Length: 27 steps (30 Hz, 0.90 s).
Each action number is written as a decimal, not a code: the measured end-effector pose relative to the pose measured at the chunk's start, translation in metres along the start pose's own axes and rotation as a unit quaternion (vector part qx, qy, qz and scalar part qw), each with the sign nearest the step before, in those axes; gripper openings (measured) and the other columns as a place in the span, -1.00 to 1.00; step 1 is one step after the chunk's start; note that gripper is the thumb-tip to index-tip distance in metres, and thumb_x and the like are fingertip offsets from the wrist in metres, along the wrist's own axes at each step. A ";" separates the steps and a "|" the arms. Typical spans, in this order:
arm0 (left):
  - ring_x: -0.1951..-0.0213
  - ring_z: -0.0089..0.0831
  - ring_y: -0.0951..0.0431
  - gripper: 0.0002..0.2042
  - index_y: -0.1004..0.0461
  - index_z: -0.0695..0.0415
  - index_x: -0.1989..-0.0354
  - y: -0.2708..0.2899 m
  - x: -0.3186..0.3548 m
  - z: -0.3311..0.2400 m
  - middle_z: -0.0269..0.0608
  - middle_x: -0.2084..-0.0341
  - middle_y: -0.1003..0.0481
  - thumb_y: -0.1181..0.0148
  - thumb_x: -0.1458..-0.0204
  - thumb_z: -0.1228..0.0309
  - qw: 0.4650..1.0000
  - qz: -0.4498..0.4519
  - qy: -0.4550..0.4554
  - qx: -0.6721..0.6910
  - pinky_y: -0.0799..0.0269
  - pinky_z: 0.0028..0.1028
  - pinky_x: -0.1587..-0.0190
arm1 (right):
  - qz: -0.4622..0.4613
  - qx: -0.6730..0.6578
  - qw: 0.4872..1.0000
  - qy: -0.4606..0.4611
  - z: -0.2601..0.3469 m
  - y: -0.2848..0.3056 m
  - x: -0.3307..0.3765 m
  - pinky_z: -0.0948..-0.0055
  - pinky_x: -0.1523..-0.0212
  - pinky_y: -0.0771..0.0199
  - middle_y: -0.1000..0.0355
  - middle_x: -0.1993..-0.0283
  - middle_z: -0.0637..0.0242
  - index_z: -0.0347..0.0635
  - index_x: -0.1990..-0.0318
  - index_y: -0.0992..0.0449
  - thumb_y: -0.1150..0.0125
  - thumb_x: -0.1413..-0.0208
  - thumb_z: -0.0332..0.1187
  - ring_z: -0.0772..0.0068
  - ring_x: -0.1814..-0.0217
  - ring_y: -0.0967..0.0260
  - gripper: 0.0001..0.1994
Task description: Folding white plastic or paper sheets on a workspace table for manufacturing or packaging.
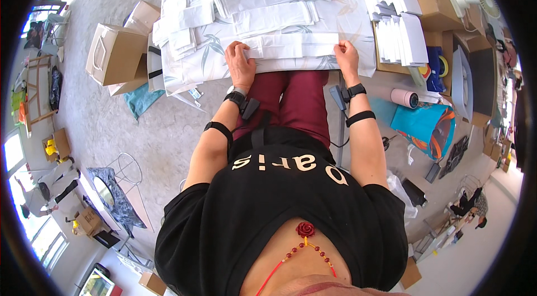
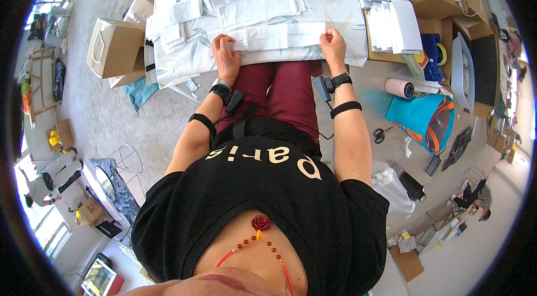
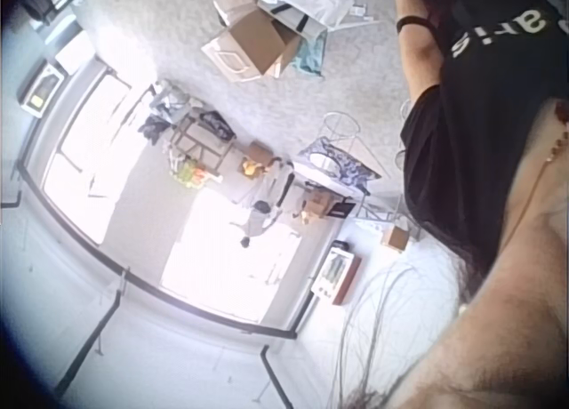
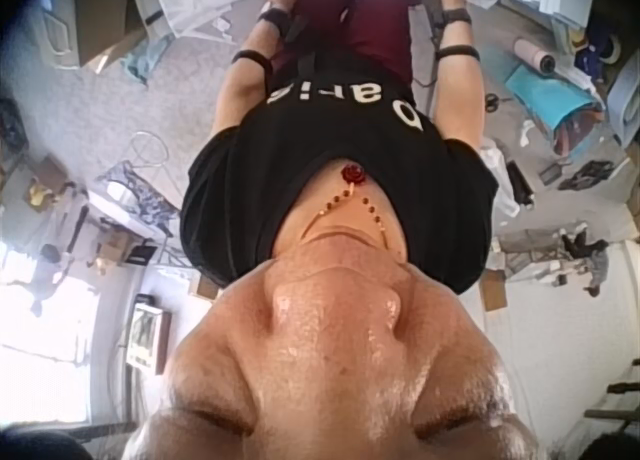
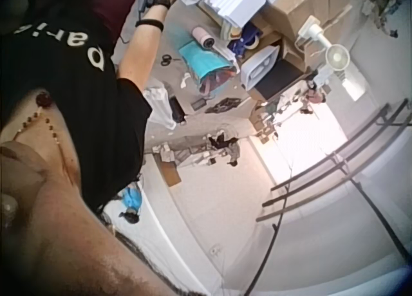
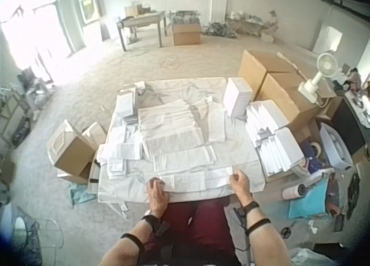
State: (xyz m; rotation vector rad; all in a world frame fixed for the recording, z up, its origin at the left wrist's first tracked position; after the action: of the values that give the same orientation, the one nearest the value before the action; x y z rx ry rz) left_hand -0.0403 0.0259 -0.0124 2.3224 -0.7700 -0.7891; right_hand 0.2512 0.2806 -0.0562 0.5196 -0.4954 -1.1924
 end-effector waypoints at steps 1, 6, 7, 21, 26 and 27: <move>-0.12 0.05 -0.36 -0.63 -0.41 0.15 0.17 -0.001 -0.001 0.000 -0.04 0.03 -0.40 -0.15 0.23 0.70 1.000 0.002 -0.001 0.000 -0.26 -0.08 -0.25 | -0.005 0.009 1.000 0.008 -0.002 0.001 0.000 0.40 0.14 -0.57 -0.64 0.26 0.25 -0.26 0.09 -0.61 -0.32 -0.19 -0.30 0.39 0.24 -0.60 -0.76; -0.12 0.03 -0.35 -0.62 -0.40 0.15 0.16 -0.003 -0.001 0.000 -0.05 0.03 -0.40 -0.17 0.24 0.70 1.000 0.009 0.002 -0.006 -0.25 -0.09 -0.25 | -0.028 0.054 0.997 0.038 -0.003 0.002 0.001 0.32 0.12 -0.58 -0.66 0.25 0.19 -0.25 0.09 -0.60 -0.31 -0.16 -0.29 0.27 0.22 -0.63 -0.75; -0.12 0.03 -0.35 -0.62 -0.40 0.14 0.16 -0.003 -0.001 0.001 -0.05 0.03 -0.40 -0.17 0.24 0.70 1.000 0.011 0.004 -0.009 -0.25 -0.09 -0.25 | -0.026 0.054 0.998 0.037 -0.001 0.001 0.002 0.31 0.12 -0.58 -0.65 0.25 0.18 -0.24 0.09 -0.60 -0.31 -0.16 -0.30 0.26 0.23 -0.63 -0.75; -0.13 0.04 -0.35 -0.61 -0.42 0.13 0.15 -0.002 0.000 0.000 -0.05 0.02 -0.40 -0.17 0.24 0.70 1.000 0.008 0.008 -0.005 -0.26 -0.08 -0.26 | -0.145 0.278 0.943 0.109 0.046 0.004 0.022 0.03 -0.03 -0.48 -0.51 0.03 0.08 -0.16 -0.07 -0.48 -0.36 -0.08 -0.34 -0.03 -0.04 -0.48 -0.61; -0.14 0.05 -0.35 -0.61 -0.42 0.13 0.15 -0.003 0.000 -0.001 -0.04 0.01 -0.40 -0.17 0.24 0.69 1.000 0.009 0.006 -0.006 -0.25 -0.07 -0.26 | -0.110 0.102 0.950 0.275 0.125 -0.027 0.044 0.05 -0.10 -0.39 -0.44 0.03 0.07 -0.18 -0.01 -0.45 -0.31 -0.06 -0.54 -0.04 -0.06 -0.40 -0.66; -0.14 0.05 -0.35 -0.61 -0.42 0.13 0.15 -0.004 0.001 -0.002 -0.04 0.01 -0.39 -0.17 0.24 0.69 1.000 0.012 0.008 -0.005 -0.25 -0.06 -0.27 | -0.060 0.050 0.955 0.287 0.134 -0.044 0.046 0.09 -0.08 -0.41 -0.46 0.10 0.05 -0.22 0.04 -0.47 -0.28 -0.08 -0.56 -0.04 -0.03 -0.42 -0.72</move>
State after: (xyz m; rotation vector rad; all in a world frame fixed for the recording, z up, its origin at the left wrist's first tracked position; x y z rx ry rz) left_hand -0.0374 0.0289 -0.0140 2.3044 -0.7833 -0.7626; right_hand 0.1498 0.2087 0.0253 0.9574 -0.0230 -1.0694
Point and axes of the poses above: each hand's wrist, its own x-axis away from the middle knuckle, its own y-axis out of the back of the hand, z = x × y, the point moved 8 cm from there along -x, towards the middle knuckle
